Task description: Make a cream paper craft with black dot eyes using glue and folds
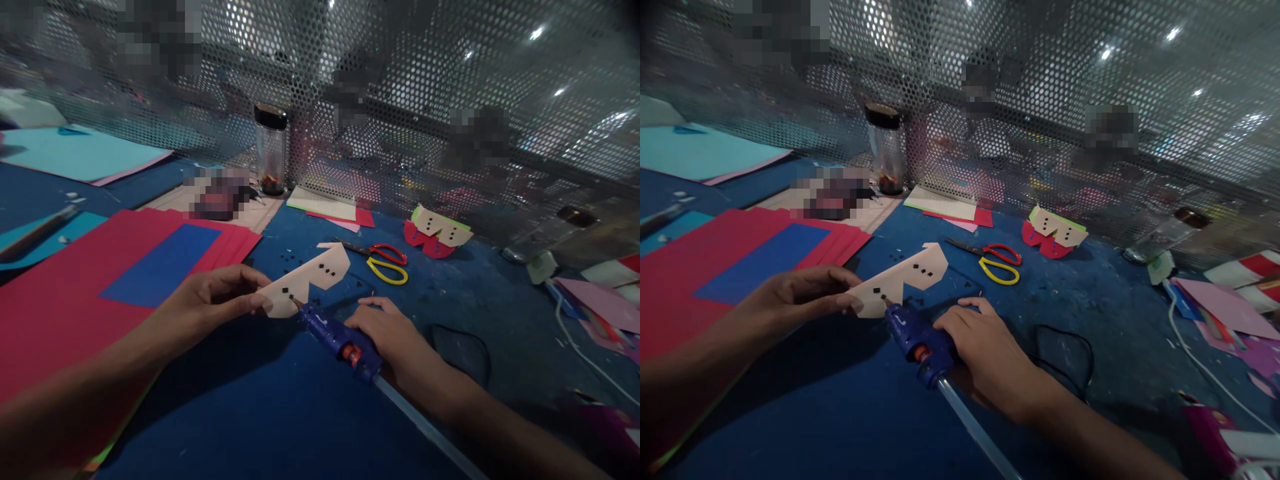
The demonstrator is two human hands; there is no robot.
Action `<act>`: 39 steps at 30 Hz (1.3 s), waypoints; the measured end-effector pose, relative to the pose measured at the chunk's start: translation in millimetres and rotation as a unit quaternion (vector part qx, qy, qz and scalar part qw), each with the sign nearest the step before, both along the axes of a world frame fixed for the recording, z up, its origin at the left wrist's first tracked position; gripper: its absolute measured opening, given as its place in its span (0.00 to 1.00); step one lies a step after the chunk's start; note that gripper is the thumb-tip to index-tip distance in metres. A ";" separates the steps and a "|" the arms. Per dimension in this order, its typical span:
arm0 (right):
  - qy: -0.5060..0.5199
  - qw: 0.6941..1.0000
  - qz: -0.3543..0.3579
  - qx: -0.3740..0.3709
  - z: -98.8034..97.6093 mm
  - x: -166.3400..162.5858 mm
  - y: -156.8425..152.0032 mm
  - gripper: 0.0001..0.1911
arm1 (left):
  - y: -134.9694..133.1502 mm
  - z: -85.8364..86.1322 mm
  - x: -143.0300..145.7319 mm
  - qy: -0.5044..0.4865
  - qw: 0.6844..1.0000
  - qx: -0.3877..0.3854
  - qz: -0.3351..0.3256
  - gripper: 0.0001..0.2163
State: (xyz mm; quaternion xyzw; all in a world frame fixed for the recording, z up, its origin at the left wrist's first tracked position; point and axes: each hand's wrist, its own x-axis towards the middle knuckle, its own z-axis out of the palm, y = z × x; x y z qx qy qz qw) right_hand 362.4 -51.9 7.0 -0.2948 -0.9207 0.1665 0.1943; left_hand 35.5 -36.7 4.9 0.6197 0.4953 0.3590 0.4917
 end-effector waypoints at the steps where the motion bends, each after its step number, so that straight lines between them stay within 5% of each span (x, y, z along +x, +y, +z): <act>1: -0.004 1.000 0.001 -0.002 0.8 0.2 0.6 0.12 | -0.1 0.4 0.2 0.003 1.000 0.001 0.000 0.13; 14: -0.004 1.000 -0.019 -0.006 7.8 -3.4 -2.8 0.09 | -2.0 5.2 2.6 0.016 1.000 -0.003 0.006 0.13; 39: -0.005 1.000 -0.025 0.002 -9.8 1.8 1.1 0.09 | 0.4 4.2 -0.3 0.025 1.000 -0.003 0.014 0.13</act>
